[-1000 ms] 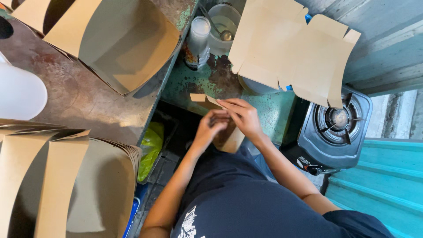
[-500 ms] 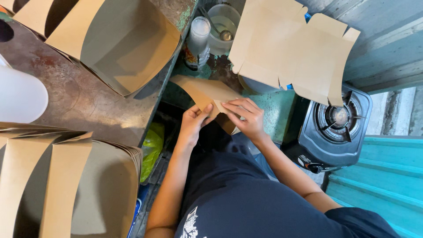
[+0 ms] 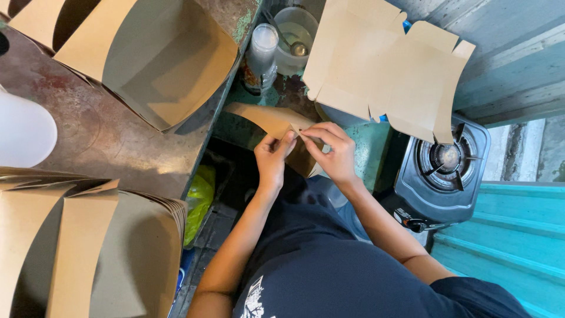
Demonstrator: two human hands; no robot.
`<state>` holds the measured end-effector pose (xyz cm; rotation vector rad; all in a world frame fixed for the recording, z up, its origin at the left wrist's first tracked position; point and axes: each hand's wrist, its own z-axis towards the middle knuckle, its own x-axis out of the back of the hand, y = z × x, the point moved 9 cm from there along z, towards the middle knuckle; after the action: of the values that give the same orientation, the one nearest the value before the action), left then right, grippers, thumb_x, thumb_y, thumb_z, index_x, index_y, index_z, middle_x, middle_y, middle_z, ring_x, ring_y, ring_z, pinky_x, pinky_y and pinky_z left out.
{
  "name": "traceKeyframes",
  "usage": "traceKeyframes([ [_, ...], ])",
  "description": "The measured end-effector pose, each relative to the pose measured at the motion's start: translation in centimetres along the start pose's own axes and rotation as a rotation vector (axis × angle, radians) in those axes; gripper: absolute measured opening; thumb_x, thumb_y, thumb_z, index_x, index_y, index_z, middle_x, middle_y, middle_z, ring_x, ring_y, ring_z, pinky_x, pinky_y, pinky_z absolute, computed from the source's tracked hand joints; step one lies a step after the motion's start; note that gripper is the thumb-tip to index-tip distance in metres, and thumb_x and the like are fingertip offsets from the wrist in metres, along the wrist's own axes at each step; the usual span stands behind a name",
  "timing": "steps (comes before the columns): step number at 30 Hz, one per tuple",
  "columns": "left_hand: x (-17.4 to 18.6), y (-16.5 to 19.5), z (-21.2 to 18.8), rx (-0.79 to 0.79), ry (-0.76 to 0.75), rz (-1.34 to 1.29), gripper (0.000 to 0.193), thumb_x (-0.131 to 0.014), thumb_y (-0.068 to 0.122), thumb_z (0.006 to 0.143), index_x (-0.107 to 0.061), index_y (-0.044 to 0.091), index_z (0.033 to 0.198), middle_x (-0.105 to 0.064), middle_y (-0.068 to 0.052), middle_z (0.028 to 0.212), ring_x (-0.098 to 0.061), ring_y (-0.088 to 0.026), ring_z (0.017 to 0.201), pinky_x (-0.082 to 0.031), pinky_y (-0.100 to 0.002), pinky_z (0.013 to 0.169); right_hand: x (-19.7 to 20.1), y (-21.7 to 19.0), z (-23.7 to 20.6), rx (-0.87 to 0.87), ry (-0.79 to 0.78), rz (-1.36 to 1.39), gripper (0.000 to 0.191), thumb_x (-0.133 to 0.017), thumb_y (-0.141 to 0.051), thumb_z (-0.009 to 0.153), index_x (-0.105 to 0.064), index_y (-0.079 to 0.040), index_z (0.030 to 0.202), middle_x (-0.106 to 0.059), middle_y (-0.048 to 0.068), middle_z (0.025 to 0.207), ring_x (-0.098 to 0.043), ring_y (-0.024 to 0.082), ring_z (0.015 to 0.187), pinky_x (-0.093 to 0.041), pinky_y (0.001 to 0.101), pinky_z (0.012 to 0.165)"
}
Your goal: The person folds flat cardboard sheets into small paper boxes by hand, tucking flaps and creasing edges to form the box shape. They place each completed box on a stack on the counter and repeat the process with additional sheets.
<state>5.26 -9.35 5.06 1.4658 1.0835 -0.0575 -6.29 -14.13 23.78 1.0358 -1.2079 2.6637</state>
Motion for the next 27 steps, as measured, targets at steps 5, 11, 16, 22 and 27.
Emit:
traceKeyframes([
  [5, -2.3, 1.3, -0.6, -0.046, -0.033, 0.036, 0.021, -0.075, 0.015, 0.095, -0.071, -0.003, 0.105, -0.073, -0.004, 0.095, -0.069, -0.009, 0.086, -0.057, -0.023, 0.083, 0.5, 2.4, 1.0, -0.213, -0.057, 0.103, 0.014, -0.076, 0.0, 0.09, -0.076, 0.0, 0.104, -0.074, 0.009, 0.102, -0.073, 0.017, 0.09, -0.058, 0.0285, 0.08],
  [11, -3.8, 4.5, -1.7, -0.243, -0.016, 0.292, 0.019, -0.075, 0.008, 0.094, -0.071, -0.004, 0.108, -0.076, -0.005, 0.099, -0.067, -0.007, 0.09, -0.053, -0.022, 0.083, 0.7, 3.8, 1.8, -0.228, -0.113, 0.261, 0.014, -0.074, -0.001, 0.094, -0.075, 0.0, 0.108, -0.072, 0.008, 0.106, -0.073, 0.015, 0.097, -0.06, 0.027, 0.088],
  [16, -4.7, 5.0, -2.0, -0.275, -0.017, 0.315, 0.017, -0.075, 0.006, 0.095, -0.072, -0.005, 0.106, -0.076, -0.007, 0.098, -0.067, -0.008, 0.09, -0.052, -0.024, 0.083, 0.9, 3.4, 2.0, -0.171, -0.154, 0.085, 0.014, -0.075, -0.002, 0.091, -0.076, 0.0, 0.105, -0.072, 0.008, 0.102, -0.07, 0.019, 0.09, -0.054, 0.0293, 0.081],
  [22, -4.9, 5.0, -2.0, -0.382, -0.023, 0.378, 0.017, -0.075, 0.004, 0.095, -0.072, -0.005, 0.109, -0.073, -0.007, 0.103, -0.066, -0.01, 0.095, -0.052, -0.025, 0.085, 1.0, 3.1, 2.0, -0.137, -0.163, 0.079, 0.017, -0.075, -0.003, 0.091, -0.077, -0.001, 0.107, -0.071, 0.008, 0.101, -0.07, 0.02, 0.09, -0.054, 0.0296, 0.081],
  [27, -4.2, 4.1, -1.7, -0.349, 0.008, 0.385, 0.018, -0.076, 0.005, 0.094, -0.073, -0.004, 0.109, -0.07, -0.007, 0.104, -0.064, -0.01, 0.093, -0.051, -0.024, 0.077, 0.9, 2.9, 1.7, -0.102, -0.161, 0.064, 0.018, -0.076, -0.002, 0.09, -0.077, -0.001, 0.108, -0.071, 0.009, 0.1, -0.07, 0.021, 0.091, -0.054, 0.0301, 0.082],
])
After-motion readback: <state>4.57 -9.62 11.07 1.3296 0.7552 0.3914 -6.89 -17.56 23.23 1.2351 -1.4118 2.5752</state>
